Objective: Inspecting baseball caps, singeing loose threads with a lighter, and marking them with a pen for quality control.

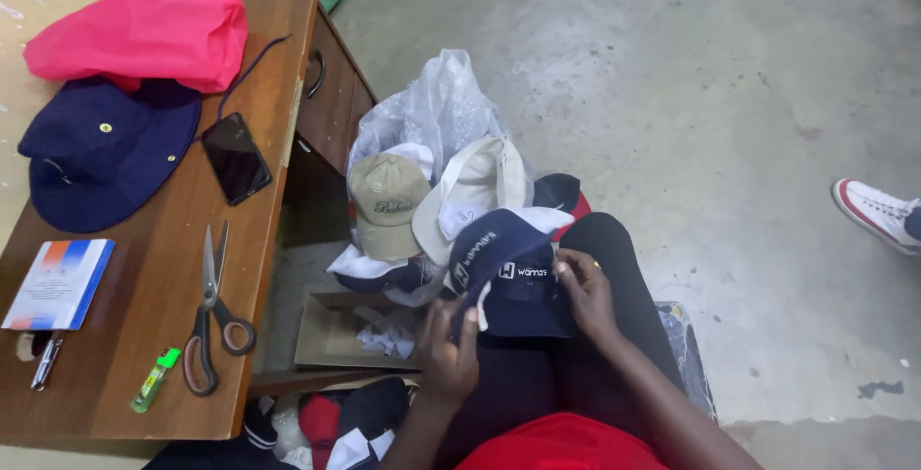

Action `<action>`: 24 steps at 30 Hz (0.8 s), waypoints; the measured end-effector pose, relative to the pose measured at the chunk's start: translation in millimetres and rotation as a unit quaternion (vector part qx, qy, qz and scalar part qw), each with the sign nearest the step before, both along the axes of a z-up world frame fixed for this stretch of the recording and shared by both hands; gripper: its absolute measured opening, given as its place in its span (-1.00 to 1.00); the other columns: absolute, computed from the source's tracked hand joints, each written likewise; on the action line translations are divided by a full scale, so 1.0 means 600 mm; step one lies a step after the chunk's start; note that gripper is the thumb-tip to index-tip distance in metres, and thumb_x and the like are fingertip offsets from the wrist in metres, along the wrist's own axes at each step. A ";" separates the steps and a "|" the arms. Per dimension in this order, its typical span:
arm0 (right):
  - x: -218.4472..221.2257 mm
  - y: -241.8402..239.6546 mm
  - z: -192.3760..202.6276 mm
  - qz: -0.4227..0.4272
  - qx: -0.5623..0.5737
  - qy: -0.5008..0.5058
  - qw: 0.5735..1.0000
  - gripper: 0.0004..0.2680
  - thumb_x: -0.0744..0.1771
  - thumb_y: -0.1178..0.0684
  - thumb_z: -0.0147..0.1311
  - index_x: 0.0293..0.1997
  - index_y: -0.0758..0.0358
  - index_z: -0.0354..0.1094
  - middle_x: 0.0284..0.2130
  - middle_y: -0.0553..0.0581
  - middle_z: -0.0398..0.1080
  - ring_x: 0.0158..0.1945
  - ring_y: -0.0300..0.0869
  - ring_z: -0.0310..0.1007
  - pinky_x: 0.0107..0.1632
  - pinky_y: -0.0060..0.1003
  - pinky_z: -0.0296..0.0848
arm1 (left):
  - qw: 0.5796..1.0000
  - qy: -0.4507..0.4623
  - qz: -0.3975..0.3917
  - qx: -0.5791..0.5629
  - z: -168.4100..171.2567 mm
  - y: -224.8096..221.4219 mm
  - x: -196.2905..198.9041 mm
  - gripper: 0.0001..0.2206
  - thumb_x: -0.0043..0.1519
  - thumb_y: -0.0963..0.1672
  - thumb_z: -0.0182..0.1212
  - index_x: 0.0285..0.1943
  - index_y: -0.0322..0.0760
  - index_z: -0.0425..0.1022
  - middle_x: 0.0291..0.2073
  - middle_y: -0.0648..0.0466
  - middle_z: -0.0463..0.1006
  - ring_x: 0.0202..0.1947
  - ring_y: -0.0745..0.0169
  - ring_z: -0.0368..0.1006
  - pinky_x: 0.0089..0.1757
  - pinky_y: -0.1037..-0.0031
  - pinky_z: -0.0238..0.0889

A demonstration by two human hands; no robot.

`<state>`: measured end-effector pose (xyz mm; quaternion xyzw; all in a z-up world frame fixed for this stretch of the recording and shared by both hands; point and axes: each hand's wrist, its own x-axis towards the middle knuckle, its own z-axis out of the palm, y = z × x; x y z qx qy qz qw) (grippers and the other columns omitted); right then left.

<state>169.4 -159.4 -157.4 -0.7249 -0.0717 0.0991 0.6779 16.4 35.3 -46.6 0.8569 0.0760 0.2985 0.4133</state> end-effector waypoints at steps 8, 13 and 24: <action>-0.106 -0.008 -0.058 0.386 0.427 0.069 0.815 -0.22 0.39 -0.53 0.13 0.56 0.36 -0.15 0.36 0.33 0.20 0.35 -0.02 0.30 0.32 -0.12 0.36 | 0.962 -0.091 -0.113 0.231 0.003 -0.099 -0.009 -0.65 0.13 -0.29 0.17 0.08 -0.80 0.45 -0.43 -0.10 0.40 -0.56 0.09 0.30 -0.50 0.30 0.23; -0.109 -0.051 -0.186 0.333 0.563 0.287 0.699 -0.42 0.37 -0.45 0.14 0.28 0.35 0.22 0.03 0.28 0.44 0.06 -0.07 0.50 0.18 -0.12 0.54 | 0.965 -0.022 -0.258 0.033 0.031 -0.118 -0.013 -0.36 0.17 -0.24 0.28 0.40 -0.76 0.10 -0.09 -0.33 0.41 -0.33 -0.05 0.38 -0.31 0.28 0.32; -0.104 -0.078 -0.020 0.113 0.366 0.340 0.859 -0.64 0.42 -0.12 -0.04 0.19 0.42 0.38 -0.01 0.34 0.54 -0.10 0.02 0.57 -0.04 -0.11 0.49 | 0.973 0.226 -0.030 -0.036 0.000 0.000 -0.011 -0.46 0.39 -0.10 0.05 0.59 -0.24 0.18 0.00 -0.10 0.51 -0.18 0.05 0.54 -0.17 0.27 0.46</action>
